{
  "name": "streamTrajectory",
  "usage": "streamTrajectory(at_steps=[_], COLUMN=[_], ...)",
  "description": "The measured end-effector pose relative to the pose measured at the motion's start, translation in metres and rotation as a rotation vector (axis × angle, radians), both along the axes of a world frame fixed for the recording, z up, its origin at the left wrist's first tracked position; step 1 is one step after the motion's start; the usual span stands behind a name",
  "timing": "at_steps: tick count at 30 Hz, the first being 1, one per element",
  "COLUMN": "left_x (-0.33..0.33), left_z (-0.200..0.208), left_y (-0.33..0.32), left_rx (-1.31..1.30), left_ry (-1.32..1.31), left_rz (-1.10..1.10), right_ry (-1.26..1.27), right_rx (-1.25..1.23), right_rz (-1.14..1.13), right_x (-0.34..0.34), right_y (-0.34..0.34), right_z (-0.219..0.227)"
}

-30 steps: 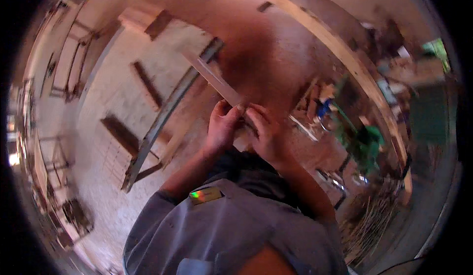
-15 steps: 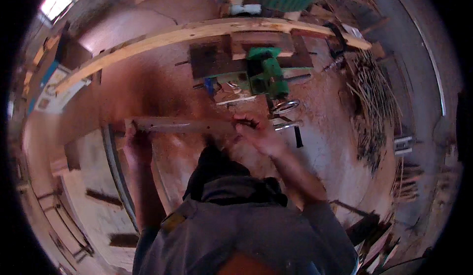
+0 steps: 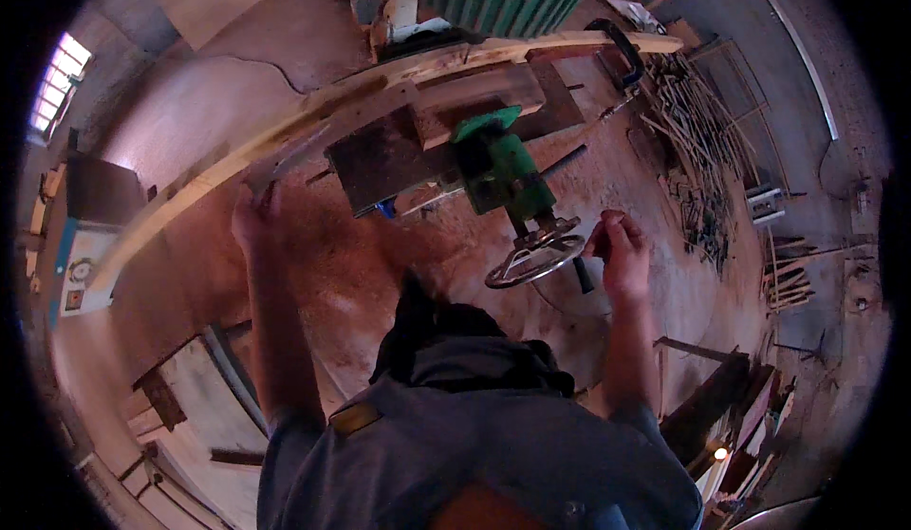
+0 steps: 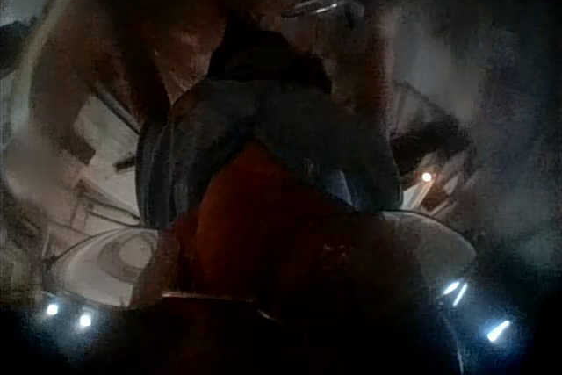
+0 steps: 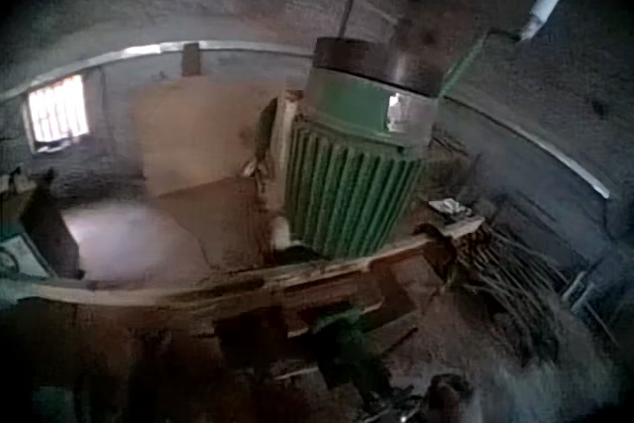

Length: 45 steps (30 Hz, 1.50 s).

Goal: The person repeatedly places small wooden planks under a drill press, operates the lever to drill holes, and then moves the finished pieces to a nearby table. The person handles each plank individually and repeats the process throughout the clip.

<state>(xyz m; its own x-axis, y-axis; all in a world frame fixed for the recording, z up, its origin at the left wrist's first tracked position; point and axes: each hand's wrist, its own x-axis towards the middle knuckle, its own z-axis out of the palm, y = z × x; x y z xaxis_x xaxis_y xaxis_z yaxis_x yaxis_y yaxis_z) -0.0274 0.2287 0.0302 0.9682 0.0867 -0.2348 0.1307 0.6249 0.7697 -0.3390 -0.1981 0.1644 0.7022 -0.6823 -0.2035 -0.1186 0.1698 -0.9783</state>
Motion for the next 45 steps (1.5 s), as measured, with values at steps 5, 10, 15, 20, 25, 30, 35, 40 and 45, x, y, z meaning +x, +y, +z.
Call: streamTrajectory(at_steps=[5, 10, 15, 20, 25, 30, 35, 40, 45], left_x=[0.037, 0.049, 0.06, 0.062, 0.044, 0.044, 0.048, 0.048, 0.038], left_z=[-0.007, -0.021, -0.022, -0.015, 0.014, 0.013, 0.01, 0.004, 0.016], left_y=[-0.039, -0.07, -0.104, -0.135, -0.185, -0.219, -0.227, -0.225, -0.225], left_rx=[-0.114, -0.124, 0.007, 0.236, 0.522, 0.544, 0.597, 0.605, 0.652], left_ry=[0.151, 0.104, 0.232, 0.271, 0.231, 0.232, 0.253, 0.232, 0.154], left_rz=[0.03, -0.016, -0.263, -0.468, -0.511, -0.546, -0.504, -0.491, -0.494], right_ry=[0.169, 0.229, 0.237, 0.157, 0.211, 0.197, 0.067, -0.14, -0.566], right_rx=[0.048, 0.062, 0.083, 0.079, 0.067, 0.117, 0.151, 0.68, 2.176], right_rz=[-0.135, -0.202, -0.186, -0.125, -0.107, -0.077, -0.134, -0.1, -0.323], right_x=[-0.015, -0.024, -0.009, 0.001, 0.009, 0.024, 0.057, 0.108, 0.148], right_y=[0.007, 0.003, -0.007, -0.031, -0.054, -0.072, -0.086, -0.111, -0.066], right_z=[-0.015, -0.026, -0.022, -0.023, -0.028, -0.035, -0.061, -0.095, -0.043])
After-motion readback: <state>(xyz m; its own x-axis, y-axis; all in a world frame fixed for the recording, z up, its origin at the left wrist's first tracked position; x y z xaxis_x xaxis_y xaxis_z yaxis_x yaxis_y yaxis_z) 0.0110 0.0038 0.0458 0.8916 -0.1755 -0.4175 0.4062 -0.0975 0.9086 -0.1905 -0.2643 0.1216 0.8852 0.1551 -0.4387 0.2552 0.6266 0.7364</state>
